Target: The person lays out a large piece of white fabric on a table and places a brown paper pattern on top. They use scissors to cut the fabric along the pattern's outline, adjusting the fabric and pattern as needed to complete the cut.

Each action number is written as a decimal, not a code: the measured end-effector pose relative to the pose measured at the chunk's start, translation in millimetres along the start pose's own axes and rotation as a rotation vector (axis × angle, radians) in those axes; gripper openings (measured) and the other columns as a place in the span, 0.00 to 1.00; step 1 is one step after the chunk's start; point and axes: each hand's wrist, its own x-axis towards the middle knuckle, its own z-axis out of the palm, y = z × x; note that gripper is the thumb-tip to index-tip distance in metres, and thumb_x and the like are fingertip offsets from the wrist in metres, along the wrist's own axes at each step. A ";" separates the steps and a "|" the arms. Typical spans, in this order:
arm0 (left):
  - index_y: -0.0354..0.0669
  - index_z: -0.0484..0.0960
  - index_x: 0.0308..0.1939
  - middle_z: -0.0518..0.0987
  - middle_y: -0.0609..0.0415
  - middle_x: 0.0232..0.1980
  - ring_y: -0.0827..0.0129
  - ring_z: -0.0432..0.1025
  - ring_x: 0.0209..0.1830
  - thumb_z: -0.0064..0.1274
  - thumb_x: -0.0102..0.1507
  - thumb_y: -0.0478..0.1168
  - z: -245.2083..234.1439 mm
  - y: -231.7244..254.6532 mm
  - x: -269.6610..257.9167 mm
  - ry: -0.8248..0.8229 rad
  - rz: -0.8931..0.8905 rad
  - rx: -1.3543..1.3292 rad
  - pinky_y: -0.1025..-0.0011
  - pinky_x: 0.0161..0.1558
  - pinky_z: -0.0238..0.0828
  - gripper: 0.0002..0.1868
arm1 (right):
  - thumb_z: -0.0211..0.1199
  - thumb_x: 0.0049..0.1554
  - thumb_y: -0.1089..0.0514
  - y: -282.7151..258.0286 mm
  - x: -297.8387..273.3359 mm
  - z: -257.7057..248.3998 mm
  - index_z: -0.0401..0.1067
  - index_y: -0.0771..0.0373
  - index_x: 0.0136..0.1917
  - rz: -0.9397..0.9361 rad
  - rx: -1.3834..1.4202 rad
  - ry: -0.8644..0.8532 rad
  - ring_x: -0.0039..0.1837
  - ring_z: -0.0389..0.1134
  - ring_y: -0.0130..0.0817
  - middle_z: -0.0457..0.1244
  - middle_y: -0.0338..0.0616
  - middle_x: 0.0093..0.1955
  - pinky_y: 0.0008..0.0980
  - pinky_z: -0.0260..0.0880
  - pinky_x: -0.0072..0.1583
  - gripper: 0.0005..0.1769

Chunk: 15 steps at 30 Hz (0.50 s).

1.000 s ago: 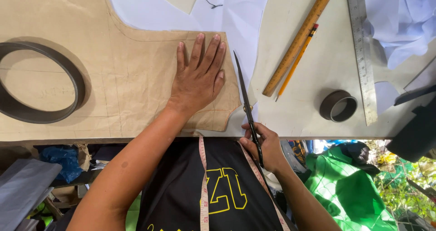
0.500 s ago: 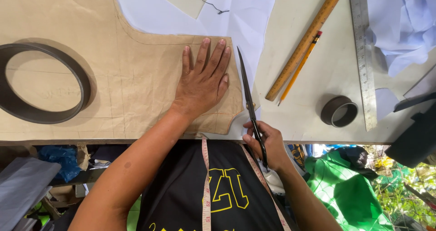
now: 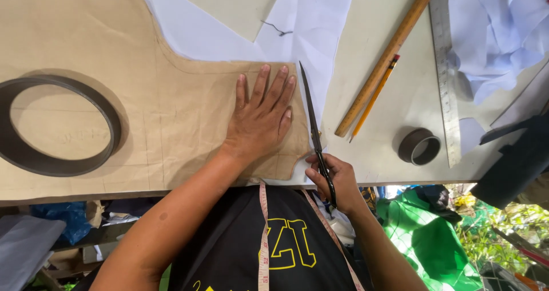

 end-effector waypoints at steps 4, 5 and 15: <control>0.48 0.60 0.85 0.53 0.48 0.87 0.46 0.41 0.87 0.36 0.74 0.50 1.9 -2.2 0.4 0.024 -0.003 0.006 0.34 0.79 0.22 0.34 | 0.74 0.55 0.59 -13.2 5.4 6.2 0.77 0.75 0.54 -0.004 -0.005 0.004 0.19 0.66 0.33 0.68 0.53 0.35 0.28 0.64 0.24 0.19; 0.49 0.60 0.84 0.54 0.49 0.87 0.46 0.41 0.87 0.36 0.74 0.50 2.3 -2.3 -0.1 0.016 -0.003 -0.002 0.35 0.79 0.22 0.34 | 0.73 0.57 0.59 -8.9 7.6 5.4 0.77 0.76 0.54 0.003 0.002 0.008 0.19 0.65 0.33 0.67 0.53 0.33 0.27 0.63 0.24 0.18; 0.54 0.64 0.83 0.58 0.52 0.86 0.49 0.46 0.87 0.42 0.72 0.51 19.1 1.5 -2.8 0.101 -0.026 0.073 0.34 0.79 0.27 0.34 | 0.64 0.63 0.58 -34.8 13.0 -20.5 0.75 0.77 0.55 -0.005 0.055 -0.220 0.17 0.62 0.35 0.61 0.52 0.18 0.27 0.61 0.25 0.16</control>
